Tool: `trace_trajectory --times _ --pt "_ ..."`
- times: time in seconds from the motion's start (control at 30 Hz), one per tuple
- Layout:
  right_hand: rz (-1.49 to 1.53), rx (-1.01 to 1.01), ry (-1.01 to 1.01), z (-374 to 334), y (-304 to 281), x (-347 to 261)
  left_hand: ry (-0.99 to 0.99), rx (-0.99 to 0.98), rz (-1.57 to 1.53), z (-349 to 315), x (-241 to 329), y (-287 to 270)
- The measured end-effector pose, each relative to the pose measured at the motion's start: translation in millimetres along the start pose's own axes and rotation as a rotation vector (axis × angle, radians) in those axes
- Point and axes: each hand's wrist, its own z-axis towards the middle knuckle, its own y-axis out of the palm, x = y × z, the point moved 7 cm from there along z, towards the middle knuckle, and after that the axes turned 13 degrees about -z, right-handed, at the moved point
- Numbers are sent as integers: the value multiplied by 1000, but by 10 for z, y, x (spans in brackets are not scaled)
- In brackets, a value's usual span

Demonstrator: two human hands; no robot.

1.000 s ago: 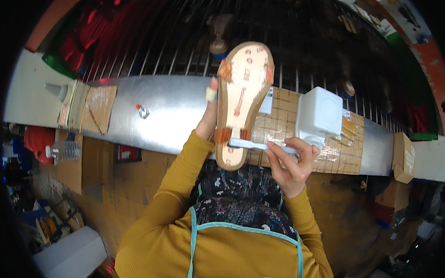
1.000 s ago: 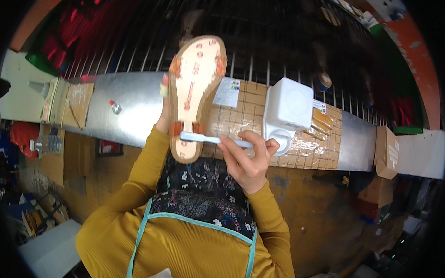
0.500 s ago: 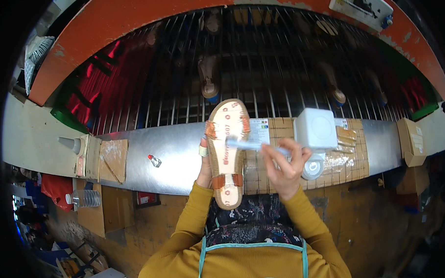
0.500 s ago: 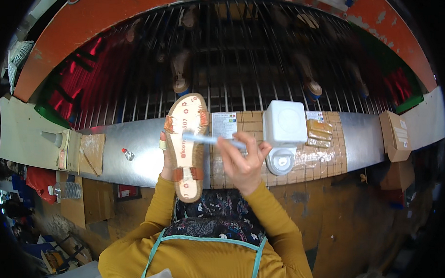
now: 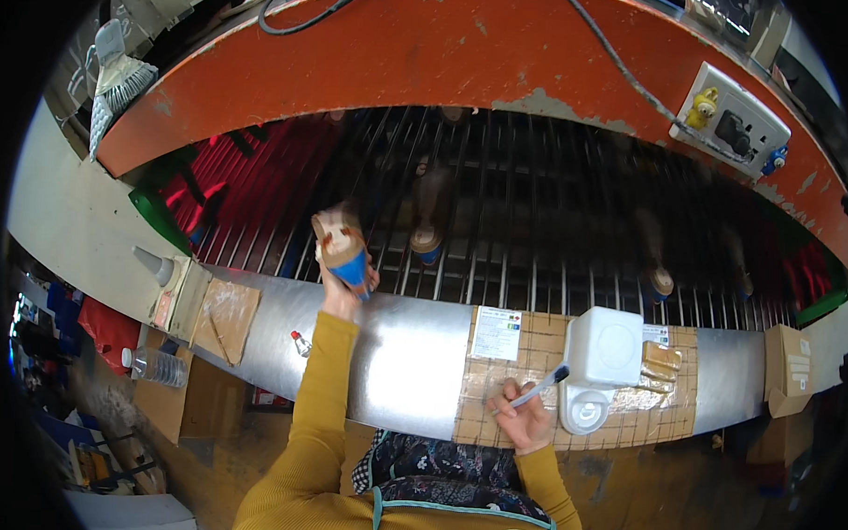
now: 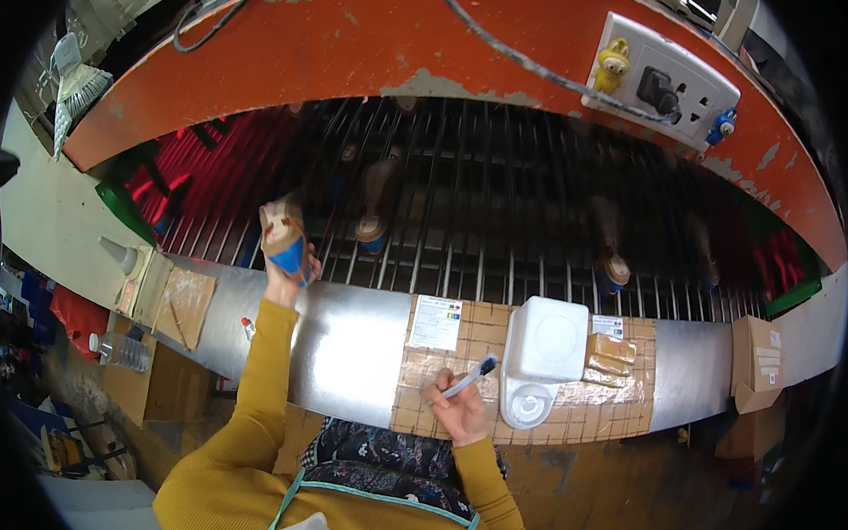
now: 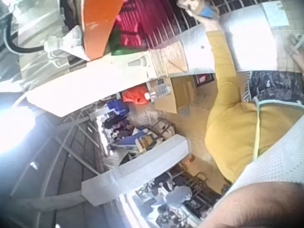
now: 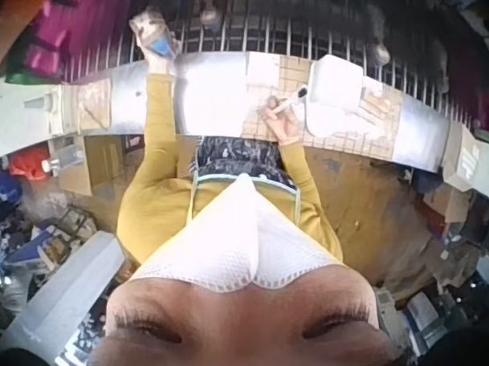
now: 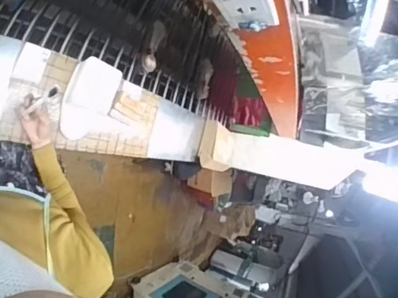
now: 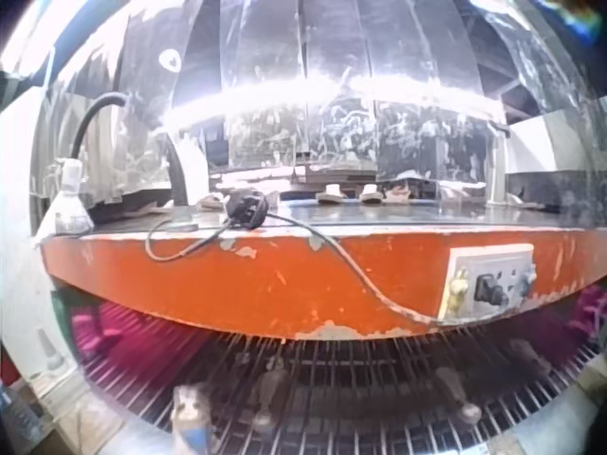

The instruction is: The person applies glue to the sole of a sandal using a small brush. They repeatedly dip the brush into a white container and spread the adhesive along the edges and surface of the shoe sole.

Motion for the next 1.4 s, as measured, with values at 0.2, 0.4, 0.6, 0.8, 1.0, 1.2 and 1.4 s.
trace_trajectory --times 0.2,0.4,0.6,0.8,1.0,1.2,1.4 --pt "25 1 33 -5 19 37 191 187 138 1110 880 -296" --pt "45 1 57 2 -2 67 218 124 -90 1679 1302 -433" --pt "29 0 59 11 -11 24 381 288 -361 1628 1275 -605" --pt "-5 46 44 33 41 0 703 457 -271 1387 1325 -702" --pt "-37 46 65 6 70 28 619 386 -91 991 1149 -788" --pt "-110 111 70 -12 42 -34 435 -324 258 -806 -204 1015" --pt "-181 314 158 10 55 -27 -79 -1292 -228 -2619 -687 1291"
